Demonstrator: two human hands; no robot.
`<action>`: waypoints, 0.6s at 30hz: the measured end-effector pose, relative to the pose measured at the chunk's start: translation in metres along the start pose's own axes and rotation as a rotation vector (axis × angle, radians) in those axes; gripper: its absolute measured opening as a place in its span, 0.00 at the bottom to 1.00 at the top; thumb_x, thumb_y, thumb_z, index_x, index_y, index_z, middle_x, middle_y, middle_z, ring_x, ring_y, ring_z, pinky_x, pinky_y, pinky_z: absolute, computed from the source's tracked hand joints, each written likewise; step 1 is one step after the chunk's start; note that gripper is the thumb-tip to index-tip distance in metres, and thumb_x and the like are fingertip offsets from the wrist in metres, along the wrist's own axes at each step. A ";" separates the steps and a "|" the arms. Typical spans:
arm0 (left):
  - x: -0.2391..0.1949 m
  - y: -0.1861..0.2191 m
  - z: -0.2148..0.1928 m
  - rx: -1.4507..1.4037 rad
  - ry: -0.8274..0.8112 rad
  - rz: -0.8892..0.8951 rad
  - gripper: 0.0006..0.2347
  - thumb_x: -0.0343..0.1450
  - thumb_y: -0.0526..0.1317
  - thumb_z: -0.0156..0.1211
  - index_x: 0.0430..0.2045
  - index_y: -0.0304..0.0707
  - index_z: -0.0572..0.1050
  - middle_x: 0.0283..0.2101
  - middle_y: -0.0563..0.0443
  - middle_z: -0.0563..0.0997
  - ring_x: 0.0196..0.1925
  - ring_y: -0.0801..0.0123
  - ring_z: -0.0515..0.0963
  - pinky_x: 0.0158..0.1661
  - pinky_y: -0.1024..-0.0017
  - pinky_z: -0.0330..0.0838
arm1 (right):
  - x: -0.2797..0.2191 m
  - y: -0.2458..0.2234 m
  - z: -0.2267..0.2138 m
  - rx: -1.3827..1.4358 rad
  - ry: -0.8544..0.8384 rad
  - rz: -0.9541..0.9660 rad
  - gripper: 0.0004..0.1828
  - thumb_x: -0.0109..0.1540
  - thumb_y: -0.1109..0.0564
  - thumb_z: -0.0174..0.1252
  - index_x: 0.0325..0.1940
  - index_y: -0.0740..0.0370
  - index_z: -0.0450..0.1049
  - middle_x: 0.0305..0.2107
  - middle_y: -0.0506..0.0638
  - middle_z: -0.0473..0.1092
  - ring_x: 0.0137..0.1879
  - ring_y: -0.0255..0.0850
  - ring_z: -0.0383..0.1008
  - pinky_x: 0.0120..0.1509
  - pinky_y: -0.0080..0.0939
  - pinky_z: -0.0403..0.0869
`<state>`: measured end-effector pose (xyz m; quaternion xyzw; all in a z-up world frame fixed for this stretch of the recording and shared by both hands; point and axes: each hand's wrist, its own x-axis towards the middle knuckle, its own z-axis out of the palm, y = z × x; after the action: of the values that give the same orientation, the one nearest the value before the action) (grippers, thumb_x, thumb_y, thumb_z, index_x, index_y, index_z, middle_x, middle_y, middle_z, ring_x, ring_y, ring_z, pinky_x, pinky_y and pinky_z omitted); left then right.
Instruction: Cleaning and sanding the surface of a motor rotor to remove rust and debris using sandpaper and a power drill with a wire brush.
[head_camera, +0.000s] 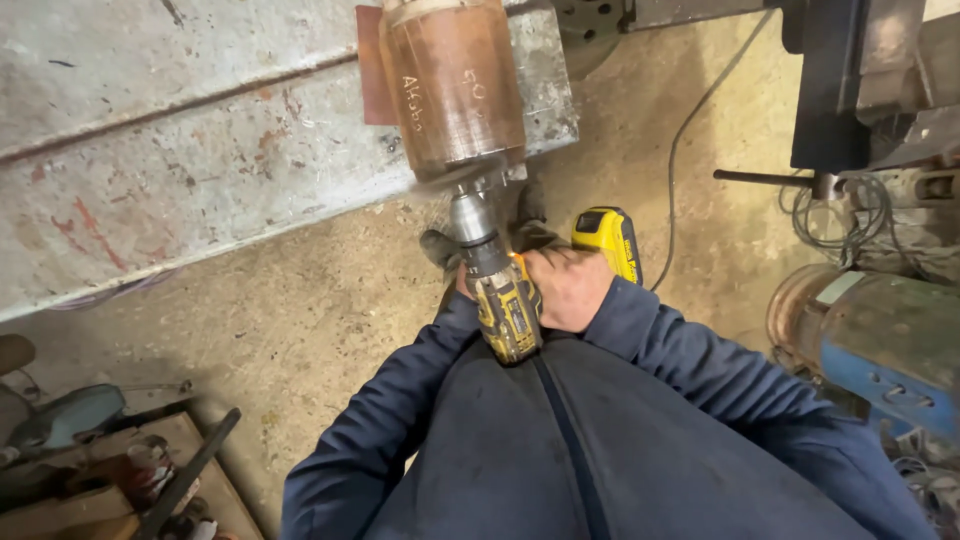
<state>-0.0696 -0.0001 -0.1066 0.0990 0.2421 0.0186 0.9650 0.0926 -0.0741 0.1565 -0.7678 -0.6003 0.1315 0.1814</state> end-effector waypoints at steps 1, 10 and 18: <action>0.005 0.001 0.005 -0.107 -0.127 0.015 0.18 0.79 0.48 0.47 0.42 0.28 0.77 0.34 0.45 0.83 0.31 0.63 0.83 0.33 0.68 0.80 | -0.002 0.001 0.000 -0.008 0.038 -0.005 0.24 0.49 0.55 0.63 0.48 0.66 0.73 0.29 0.57 0.75 0.35 0.51 0.78 0.38 0.48 0.76; -0.026 0.034 0.062 0.521 0.009 0.384 0.16 0.72 0.32 0.61 0.55 0.32 0.73 0.50 0.48 0.82 0.50 0.66 0.83 0.53 0.66 0.78 | -0.021 0.014 0.008 0.054 0.081 0.067 0.24 0.51 0.52 0.66 0.46 0.68 0.73 0.29 0.58 0.75 0.31 0.51 0.78 0.35 0.47 0.75; -0.041 0.048 0.069 0.520 0.088 0.290 0.19 0.70 0.30 0.58 0.57 0.31 0.71 0.50 0.47 0.82 0.50 0.64 0.82 0.53 0.66 0.77 | -0.016 0.008 0.007 0.121 0.088 0.130 0.20 0.54 0.53 0.65 0.45 0.66 0.74 0.29 0.57 0.75 0.32 0.50 0.78 0.37 0.47 0.75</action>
<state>-0.0726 0.0313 -0.0184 0.3756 0.2636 0.0977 0.8831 0.0925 -0.0904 0.1467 -0.7978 -0.5316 0.1448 0.2447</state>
